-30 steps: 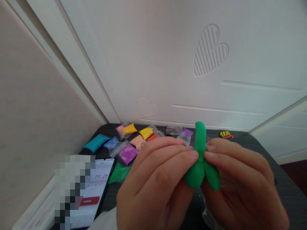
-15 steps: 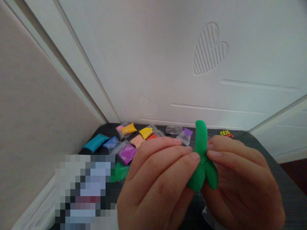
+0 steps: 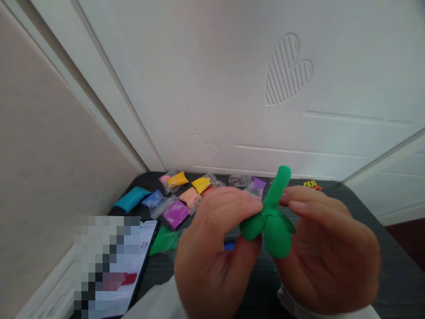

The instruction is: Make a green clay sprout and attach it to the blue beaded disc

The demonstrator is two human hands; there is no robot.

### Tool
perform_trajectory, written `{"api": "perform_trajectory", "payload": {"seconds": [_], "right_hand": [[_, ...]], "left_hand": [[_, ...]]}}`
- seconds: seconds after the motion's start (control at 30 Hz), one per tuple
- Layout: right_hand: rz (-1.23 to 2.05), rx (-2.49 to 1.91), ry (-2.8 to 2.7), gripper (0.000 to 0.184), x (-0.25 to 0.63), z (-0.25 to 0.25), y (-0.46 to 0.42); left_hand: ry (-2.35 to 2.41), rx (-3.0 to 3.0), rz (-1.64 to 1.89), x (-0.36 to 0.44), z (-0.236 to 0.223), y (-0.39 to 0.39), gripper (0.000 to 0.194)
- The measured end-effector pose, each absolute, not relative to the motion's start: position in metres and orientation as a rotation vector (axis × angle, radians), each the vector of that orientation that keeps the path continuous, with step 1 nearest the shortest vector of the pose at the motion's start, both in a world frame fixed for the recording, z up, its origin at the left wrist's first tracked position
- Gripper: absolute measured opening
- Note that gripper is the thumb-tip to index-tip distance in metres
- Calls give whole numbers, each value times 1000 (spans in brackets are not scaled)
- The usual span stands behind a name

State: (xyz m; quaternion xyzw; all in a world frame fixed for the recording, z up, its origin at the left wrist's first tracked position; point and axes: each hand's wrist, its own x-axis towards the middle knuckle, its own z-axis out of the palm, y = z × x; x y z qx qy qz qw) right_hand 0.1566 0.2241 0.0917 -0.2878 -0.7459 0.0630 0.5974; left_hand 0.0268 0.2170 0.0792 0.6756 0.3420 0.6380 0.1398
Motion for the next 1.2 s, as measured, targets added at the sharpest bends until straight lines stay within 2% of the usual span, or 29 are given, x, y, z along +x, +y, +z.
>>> {"api": "perform_trajectory", "payload": {"seconds": [0.2, 0.4, 0.73, 1.2], "right_hand": [[15, -741, -1792, 36, 158, 96, 225], [-62, -735, -1826, 38, 163, 97, 228], [67, -700, -1813, 44, 162, 95, 226], [6, -706, -1788, 37, 163, 94, 228]], "left_hand": [[930, 1636, 1776, 40, 71, 217, 36], [838, 1552, 1589, 34, 74, 221, 37], [1041, 2058, 1707, 27, 81, 219, 46], [1065, 2326, 1709, 24, 92, 221, 41]]}}
